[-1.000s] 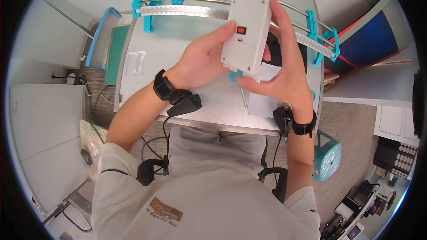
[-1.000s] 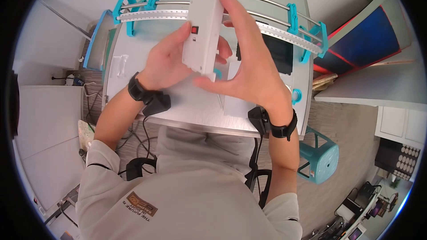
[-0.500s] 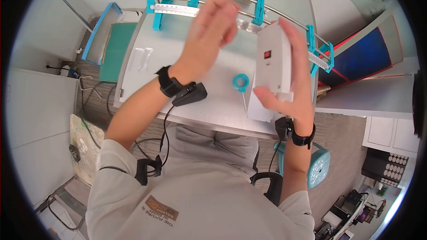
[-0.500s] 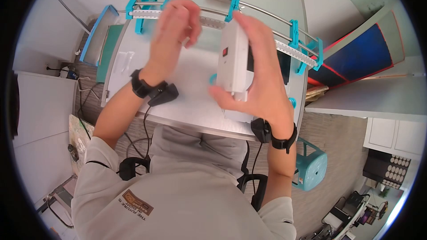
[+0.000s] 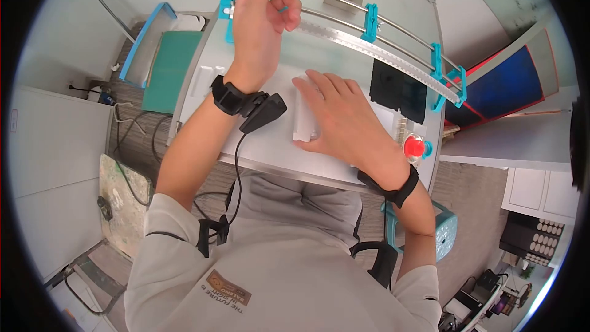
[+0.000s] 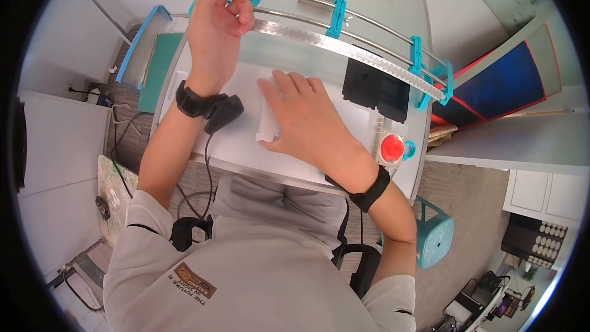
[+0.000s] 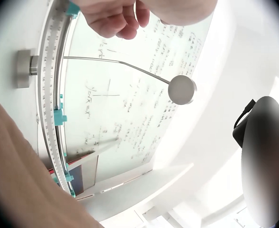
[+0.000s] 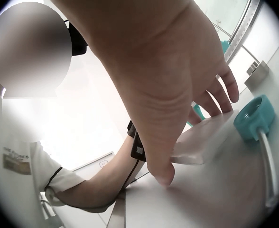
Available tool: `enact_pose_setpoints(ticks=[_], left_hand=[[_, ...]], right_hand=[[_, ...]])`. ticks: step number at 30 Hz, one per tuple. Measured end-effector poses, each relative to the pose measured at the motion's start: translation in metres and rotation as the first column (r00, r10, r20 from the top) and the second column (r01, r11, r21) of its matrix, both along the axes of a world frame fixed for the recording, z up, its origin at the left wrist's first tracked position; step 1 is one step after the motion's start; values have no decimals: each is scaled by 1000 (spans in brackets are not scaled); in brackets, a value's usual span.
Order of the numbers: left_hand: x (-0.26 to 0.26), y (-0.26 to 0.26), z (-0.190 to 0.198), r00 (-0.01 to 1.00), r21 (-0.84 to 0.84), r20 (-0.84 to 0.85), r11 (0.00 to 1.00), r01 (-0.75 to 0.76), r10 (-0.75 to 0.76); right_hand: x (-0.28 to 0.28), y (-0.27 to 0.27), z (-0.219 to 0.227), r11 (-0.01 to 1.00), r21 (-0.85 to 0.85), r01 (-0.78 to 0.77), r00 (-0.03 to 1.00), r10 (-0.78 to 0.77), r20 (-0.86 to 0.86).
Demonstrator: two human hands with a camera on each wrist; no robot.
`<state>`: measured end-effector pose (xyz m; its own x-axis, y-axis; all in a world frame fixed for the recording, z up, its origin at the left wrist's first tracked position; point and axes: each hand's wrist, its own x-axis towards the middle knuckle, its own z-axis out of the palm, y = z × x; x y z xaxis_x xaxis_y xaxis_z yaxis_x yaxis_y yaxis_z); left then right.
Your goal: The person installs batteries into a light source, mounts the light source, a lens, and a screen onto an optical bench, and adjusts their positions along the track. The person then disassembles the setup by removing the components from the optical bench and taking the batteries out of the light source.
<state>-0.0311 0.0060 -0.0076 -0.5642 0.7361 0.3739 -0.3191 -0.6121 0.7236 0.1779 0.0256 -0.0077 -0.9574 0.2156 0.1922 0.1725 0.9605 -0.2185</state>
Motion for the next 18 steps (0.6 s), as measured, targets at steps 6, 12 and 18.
enact_pose_setpoints(ticks=[6,12,18], left_hand=[[4,-1,1,1000,-24,-25,1000,7,-8],[7,0,0,998,-62,-59,998,22,-26],[9,0,0,998,-63,-59,998,26,-29]], right_hand=[[-3,-4,-8,1000,22,22,1000,-22,-1],[-5,-10,-5,995,6,99,993,-100,69],[2,-7,4,990,98,101,994,-96,-59]])
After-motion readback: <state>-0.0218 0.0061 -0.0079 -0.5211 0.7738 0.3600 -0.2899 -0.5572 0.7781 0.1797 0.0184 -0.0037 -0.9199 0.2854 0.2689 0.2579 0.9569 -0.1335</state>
